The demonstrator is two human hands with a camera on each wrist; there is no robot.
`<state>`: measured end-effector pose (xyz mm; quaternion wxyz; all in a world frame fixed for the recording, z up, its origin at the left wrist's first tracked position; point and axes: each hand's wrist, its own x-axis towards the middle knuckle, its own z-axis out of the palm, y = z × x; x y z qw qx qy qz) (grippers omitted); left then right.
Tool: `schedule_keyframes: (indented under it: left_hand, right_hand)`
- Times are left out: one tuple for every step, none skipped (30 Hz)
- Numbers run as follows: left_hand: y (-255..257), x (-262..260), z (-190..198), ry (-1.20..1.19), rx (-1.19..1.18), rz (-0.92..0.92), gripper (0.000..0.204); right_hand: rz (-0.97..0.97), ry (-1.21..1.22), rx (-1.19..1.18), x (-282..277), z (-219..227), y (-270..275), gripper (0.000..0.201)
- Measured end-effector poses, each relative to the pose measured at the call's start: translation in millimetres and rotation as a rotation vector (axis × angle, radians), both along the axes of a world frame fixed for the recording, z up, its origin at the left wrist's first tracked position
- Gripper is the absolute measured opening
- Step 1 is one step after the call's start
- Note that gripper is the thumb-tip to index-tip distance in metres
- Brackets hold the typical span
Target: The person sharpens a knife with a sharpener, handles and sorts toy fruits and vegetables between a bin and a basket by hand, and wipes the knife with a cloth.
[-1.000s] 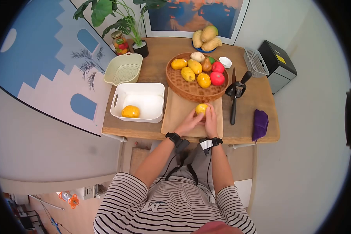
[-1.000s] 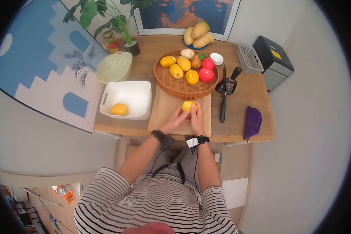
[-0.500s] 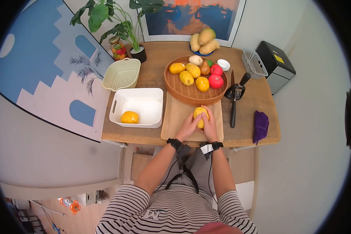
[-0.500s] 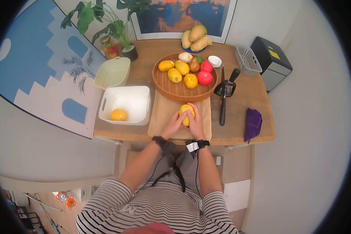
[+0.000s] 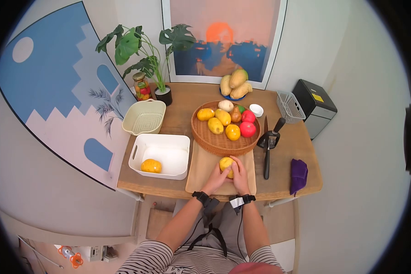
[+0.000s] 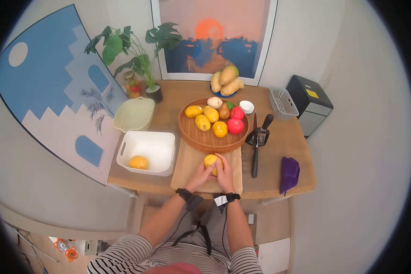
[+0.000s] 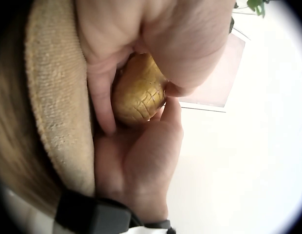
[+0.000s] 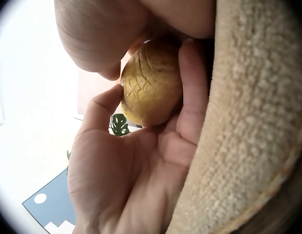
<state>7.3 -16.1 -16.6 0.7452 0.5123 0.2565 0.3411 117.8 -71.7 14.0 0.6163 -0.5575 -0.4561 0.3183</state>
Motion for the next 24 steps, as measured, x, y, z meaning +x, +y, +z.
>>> schedule_keyframes:
  left_hand:
    - [0.6,-0.2,-2.0,0.018,0.067,0.026,0.042]
    - [0.7,-0.5,-3.8,0.016,0.077,0.028,0.042]
    - [0.5,-0.6,-5.6,0.043,0.119,0.062,0.042]
    - [1.2,-0.9,-8.3,0.069,0.160,0.096,0.042]
    - [1.8,-2.1,-11.2,0.069,0.165,0.096,0.042]
    - [3.8,-2.1,-13.6,0.047,0.104,0.065,0.042]
    - [4.6,-2.2,-8.2,0.023,0.042,0.034,0.042]
    - [3.3,-3.1,-3.8,0.021,0.044,0.034,0.042]
    - [1.3,-4.6,0.2,-0.002,-0.033,0.003,0.042]
    - [-0.2,-6.2,3.8,-0.022,-0.112,-0.028,0.043]
    - [1.4,-6.1,0.3,-0.023,-0.111,-0.029,0.043]
    - [3.2,-6.2,-3.5,-0.015,-0.100,-0.049,0.042]
    - [3.5,-6.9,-1.7,-0.007,-0.089,-0.069,0.041]
    - [2.7,-7.5,0.1,-0.005,-0.088,-0.070,0.041]
    - [1.3,-8.3,1.6,-0.021,-0.096,-0.075,0.041]
    - [0.0,-9.2,3.0,-0.037,-0.105,-0.079,0.040]
    - [0.4,-9.5,1.5,-0.037,-0.105,-0.078,0.040]
    - [1.3,-9.8,1.2,-0.030,-0.100,-0.084,0.040]
    - [1.4,-10.2,3.3,-0.023,-0.094,-0.089,0.040]
    - [1.3,-10.8,5.2,-0.022,-0.094,-0.091,0.040]
    - [1.2,-11.3,6.5,-0.015,-0.093,-0.107,0.040]
    - [0.7,-10.9,6.6,-0.006,-0.094,-0.124,0.041]
    - [0.6,-9.0,6.6,-0.004,-0.098,-0.126,0.041]
    - [0.3,-6.9,6.8,-0.041,-0.084,-0.105,0.042]
  right_hand:
    - [0.003,-0.012,-0.006,-0.6,1.7,-0.1,0.034]
    - [0.012,0.017,-0.009,-2.7,3.0,-1.4,0.034]
    - [0.012,0.017,0.000,-3.6,4.7,-2.7,0.034]
    - [0.025,0.044,-0.016,-3.9,6.3,-3.7,0.034]
    - [0.039,0.071,-0.035,-4.9,6.6,-5.0,0.034]
    - [0.039,0.070,-0.030,-5.6,6.0,-5.3,0.034]
    - [0.026,0.039,0.006,-5.9,6.3,-5.3,0.034]
    - [0.011,0.009,0.040,-5.8,6.2,-5.5,0.034]
    - [0.012,0.006,0.042,-5.4,5.9,-4.8,0.034]
    - [0.022,0.000,0.064,-6.7,7.6,-5.2,0.034]
    - [0.033,-0.006,0.085,-7.6,9.1,-6.3,0.034]
    - [0.031,-0.005,0.084,-7.7,11.0,-8.2,0.034]
    - [0.072,0.058,0.043,-7.9,15.0,-9.9,0.034]
    - [0.112,0.122,0.003,-7.8,17.4,-10.7,0.034]
    - [0.112,0.124,0.002,-7.5,18.0,-10.7,0.034]
    - [0.120,0.129,-0.009,-7.2,18.5,-10.7,0.033]
    - [0.129,0.135,-0.019,-7.0,18.7,-10.9,0.033]
    - [0.129,0.136,-0.019,-6.0,14.4,-9.6,0.033]
    - [0.117,0.115,-0.004,-5.9,10.6,-7.5,0.032]
    - [0.103,0.094,0.013,-4.9,7.3,-6.1,0.031]
    - [0.100,0.094,0.012,-3.2,3.5,-5.7,0.031]
    - [0.089,0.107,0.017,-4.1,5.0,-6.8,0.030]
    - [0.077,0.121,0.019,-4.9,5.9,-8.1,0.028]
    - [0.076,0.126,0.013,-5.1,6.3,-8.9,0.028]
